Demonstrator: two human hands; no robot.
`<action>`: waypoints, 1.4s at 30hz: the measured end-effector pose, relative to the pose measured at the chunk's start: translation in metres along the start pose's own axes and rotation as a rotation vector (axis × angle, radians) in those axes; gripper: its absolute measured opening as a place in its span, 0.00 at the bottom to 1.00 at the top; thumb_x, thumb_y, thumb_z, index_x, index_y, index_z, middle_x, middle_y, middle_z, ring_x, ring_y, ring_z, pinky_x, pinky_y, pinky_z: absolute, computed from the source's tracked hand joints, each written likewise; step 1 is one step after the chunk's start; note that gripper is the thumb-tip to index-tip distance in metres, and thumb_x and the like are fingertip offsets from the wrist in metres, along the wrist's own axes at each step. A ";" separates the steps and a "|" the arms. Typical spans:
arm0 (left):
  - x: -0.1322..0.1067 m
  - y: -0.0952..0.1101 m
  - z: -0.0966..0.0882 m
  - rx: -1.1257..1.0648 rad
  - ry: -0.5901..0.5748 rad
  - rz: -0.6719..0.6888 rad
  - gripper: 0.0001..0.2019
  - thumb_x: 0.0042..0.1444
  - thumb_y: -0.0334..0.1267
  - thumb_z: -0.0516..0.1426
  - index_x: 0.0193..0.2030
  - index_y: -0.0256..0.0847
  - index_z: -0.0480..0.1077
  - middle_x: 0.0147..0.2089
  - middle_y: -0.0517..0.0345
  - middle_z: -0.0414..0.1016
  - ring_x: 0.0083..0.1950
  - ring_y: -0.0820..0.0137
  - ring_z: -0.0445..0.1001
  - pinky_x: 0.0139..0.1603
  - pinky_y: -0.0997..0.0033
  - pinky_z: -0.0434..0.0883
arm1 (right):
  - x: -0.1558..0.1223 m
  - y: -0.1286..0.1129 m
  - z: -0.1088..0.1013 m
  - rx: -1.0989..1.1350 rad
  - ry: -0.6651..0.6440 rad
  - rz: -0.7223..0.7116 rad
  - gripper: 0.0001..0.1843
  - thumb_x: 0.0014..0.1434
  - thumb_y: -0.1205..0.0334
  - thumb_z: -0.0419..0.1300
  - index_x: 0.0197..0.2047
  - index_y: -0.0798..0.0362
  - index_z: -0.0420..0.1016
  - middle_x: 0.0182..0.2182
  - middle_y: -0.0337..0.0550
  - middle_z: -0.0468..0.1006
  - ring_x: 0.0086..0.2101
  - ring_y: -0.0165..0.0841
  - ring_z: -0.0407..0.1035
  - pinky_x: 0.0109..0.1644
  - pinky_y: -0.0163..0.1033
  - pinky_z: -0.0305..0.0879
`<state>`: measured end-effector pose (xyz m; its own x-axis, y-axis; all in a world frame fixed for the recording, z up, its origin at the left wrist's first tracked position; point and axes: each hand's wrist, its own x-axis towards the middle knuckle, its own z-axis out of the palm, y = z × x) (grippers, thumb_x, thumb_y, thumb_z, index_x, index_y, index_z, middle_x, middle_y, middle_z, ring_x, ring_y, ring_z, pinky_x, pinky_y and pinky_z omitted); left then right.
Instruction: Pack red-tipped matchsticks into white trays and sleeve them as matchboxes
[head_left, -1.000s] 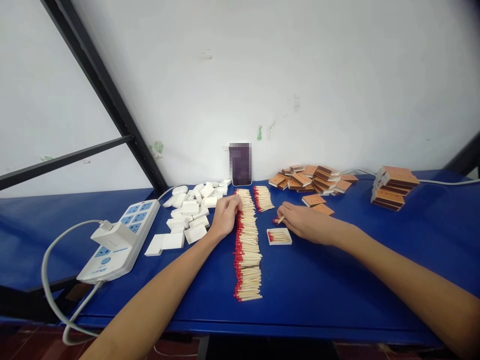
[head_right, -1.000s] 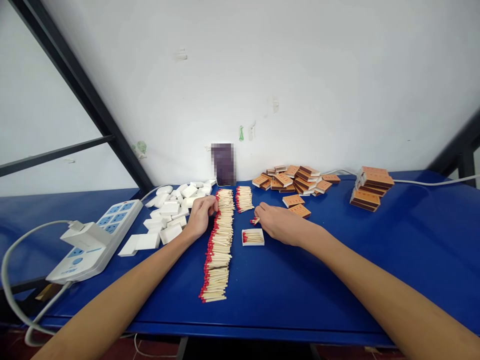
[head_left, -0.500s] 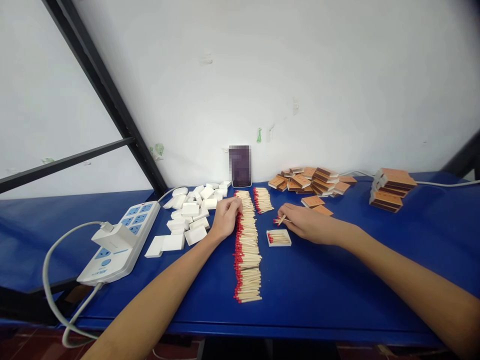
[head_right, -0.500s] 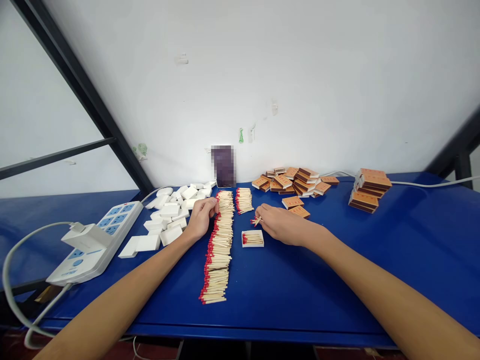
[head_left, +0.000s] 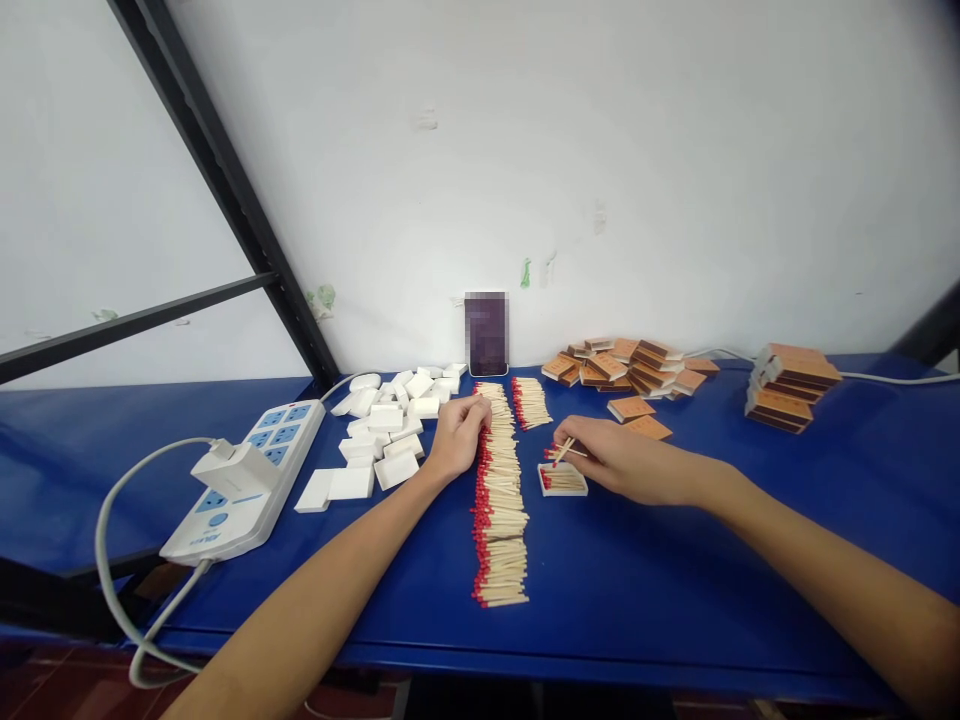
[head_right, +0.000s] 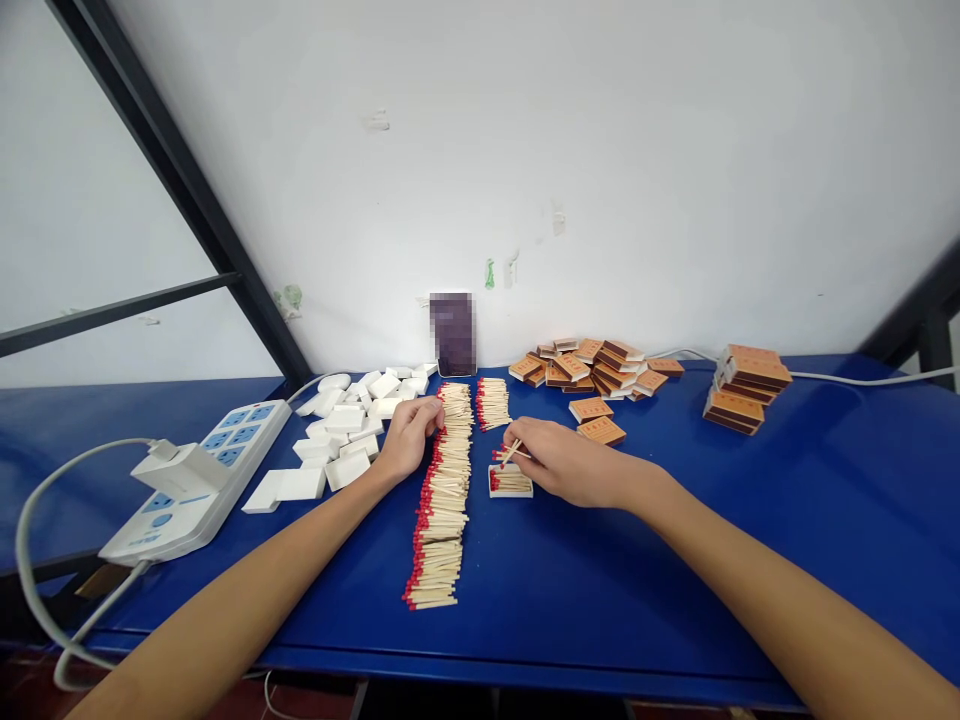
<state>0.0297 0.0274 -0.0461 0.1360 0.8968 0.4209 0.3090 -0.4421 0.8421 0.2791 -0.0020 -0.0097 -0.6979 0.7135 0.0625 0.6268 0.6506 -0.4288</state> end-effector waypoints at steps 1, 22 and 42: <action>0.000 0.000 0.000 -0.001 0.001 -0.003 0.21 0.62 0.45 0.47 0.20 0.38 0.62 0.20 0.63 0.57 0.25 0.74 0.57 0.30 0.71 0.55 | 0.000 -0.002 0.001 -0.008 -0.006 -0.008 0.11 0.66 0.60 0.47 0.44 0.51 0.67 0.40 0.48 0.74 0.39 0.38 0.68 0.43 0.43 0.64; 0.000 0.000 0.000 0.027 -0.002 -0.011 0.21 0.61 0.46 0.48 0.20 0.38 0.62 0.20 0.62 0.57 0.25 0.74 0.57 0.30 0.71 0.55 | -0.003 -0.016 -0.003 -0.032 0.006 -0.061 0.06 0.61 0.60 0.55 0.38 0.51 0.72 0.34 0.42 0.75 0.33 0.34 0.67 0.36 0.38 0.61; -0.002 0.001 0.000 0.002 0.044 0.011 0.20 0.61 0.43 0.48 0.19 0.38 0.62 0.19 0.63 0.56 0.24 0.75 0.56 0.28 0.71 0.54 | -0.002 0.000 -0.028 0.134 -0.124 0.096 0.18 0.59 0.48 0.57 0.41 0.51 0.82 0.19 0.34 0.62 0.20 0.27 0.54 0.24 0.34 0.49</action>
<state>0.0303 0.0252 -0.0458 0.0975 0.8904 0.4446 0.3093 -0.4517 0.8368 0.2900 0.0036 0.0154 -0.6796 0.7278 -0.0918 0.6464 0.5350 -0.5440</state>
